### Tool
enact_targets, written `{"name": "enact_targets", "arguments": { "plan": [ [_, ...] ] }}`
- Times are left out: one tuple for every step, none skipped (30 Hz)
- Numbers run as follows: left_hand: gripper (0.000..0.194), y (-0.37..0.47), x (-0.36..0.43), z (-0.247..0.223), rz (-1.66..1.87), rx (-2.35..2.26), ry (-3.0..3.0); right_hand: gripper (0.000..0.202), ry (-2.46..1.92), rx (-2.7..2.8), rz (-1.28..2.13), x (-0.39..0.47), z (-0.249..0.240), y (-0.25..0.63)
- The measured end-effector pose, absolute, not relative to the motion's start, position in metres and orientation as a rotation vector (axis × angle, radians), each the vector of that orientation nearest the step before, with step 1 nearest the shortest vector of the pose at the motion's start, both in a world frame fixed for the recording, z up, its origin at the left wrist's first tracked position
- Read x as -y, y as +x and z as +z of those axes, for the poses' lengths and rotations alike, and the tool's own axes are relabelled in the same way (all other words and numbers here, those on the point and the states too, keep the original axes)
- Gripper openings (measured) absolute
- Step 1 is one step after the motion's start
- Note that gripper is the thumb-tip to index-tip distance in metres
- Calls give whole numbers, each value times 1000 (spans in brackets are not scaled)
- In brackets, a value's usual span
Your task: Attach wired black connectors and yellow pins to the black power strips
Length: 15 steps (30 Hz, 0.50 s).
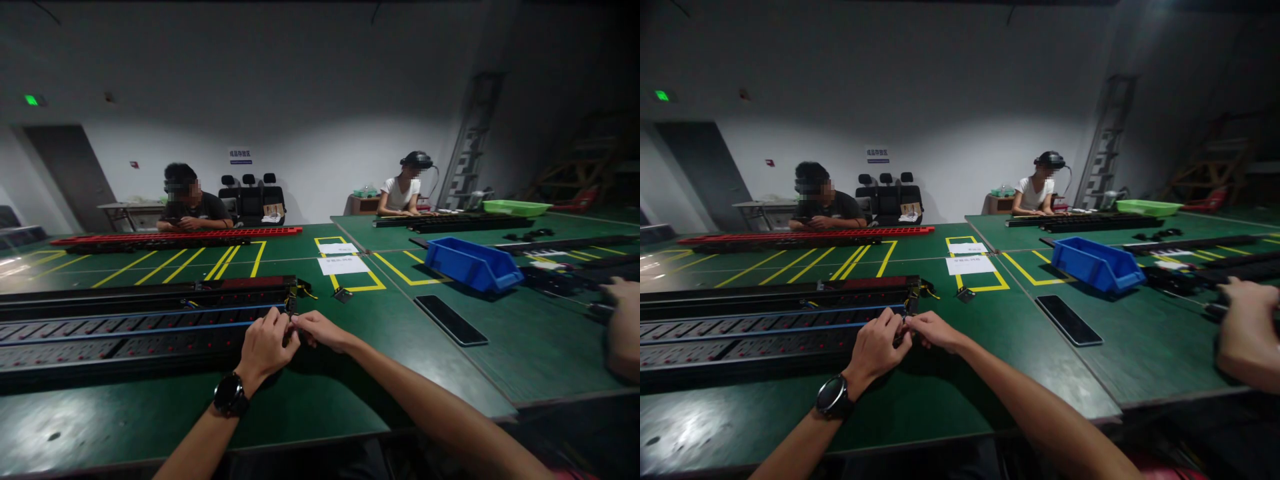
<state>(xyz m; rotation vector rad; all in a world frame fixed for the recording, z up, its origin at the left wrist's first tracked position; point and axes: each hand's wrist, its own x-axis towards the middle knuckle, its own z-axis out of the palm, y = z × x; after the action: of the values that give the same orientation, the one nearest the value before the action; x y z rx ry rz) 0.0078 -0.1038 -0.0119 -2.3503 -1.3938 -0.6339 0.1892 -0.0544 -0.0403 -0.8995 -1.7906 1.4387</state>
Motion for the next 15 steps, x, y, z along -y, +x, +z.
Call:
{"name": "enact_targets", "arguments": {
  "plan": [
    [16,7,104,-12,-628,1382,-2355,63,-884,1797,1482,55,-39,190],
    [16,7,104,-12,-623,1370,-2359,61,-862,1812,1529,56,-38,190],
    [16,7,104,-13,-620,1361,-2362,59,-837,1828,1574,57,-37,190],
    [17,7,104,-13,-618,1355,-2366,59,-815,1841,1608,57,-37,190],
    [17,6,104,-14,-619,1351,-2369,59,-804,1845,1618,58,-37,190],
    [17,6,104,-14,-622,1351,-2372,60,-807,1836,1594,57,-36,190],
    [18,6,104,-14,-626,1353,-2373,61,-821,1819,1543,57,-36,190],
    [18,6,104,-14,-628,1358,-2374,63,-841,1803,1475,55,-35,190],
    [19,6,104,-14,-626,1364,-2374,64,-864,1795,1394,53,-33,191],
    [20,6,103,-14,-619,1370,-2376,64,-890,1804,1298,51,-31,194],
    [21,6,103,-13,-606,1377,-2379,62,-925,1833,1182,48,-29,198],
    [21,6,103,-13,-588,1383,-2384,59,-978,1880,1039,45,-27,203],
    [21,6,103,-12,-566,1388,-2390,55,-1055,1936,864,42,-25,210],
    [20,7,103,-12,-543,1392,-2397,49,-1160,1990,660,39,-23,217],
    [20,7,103,-12,-519,1398,-2403,43,-1285,2032,460,37,-23,224]
  ]
}}
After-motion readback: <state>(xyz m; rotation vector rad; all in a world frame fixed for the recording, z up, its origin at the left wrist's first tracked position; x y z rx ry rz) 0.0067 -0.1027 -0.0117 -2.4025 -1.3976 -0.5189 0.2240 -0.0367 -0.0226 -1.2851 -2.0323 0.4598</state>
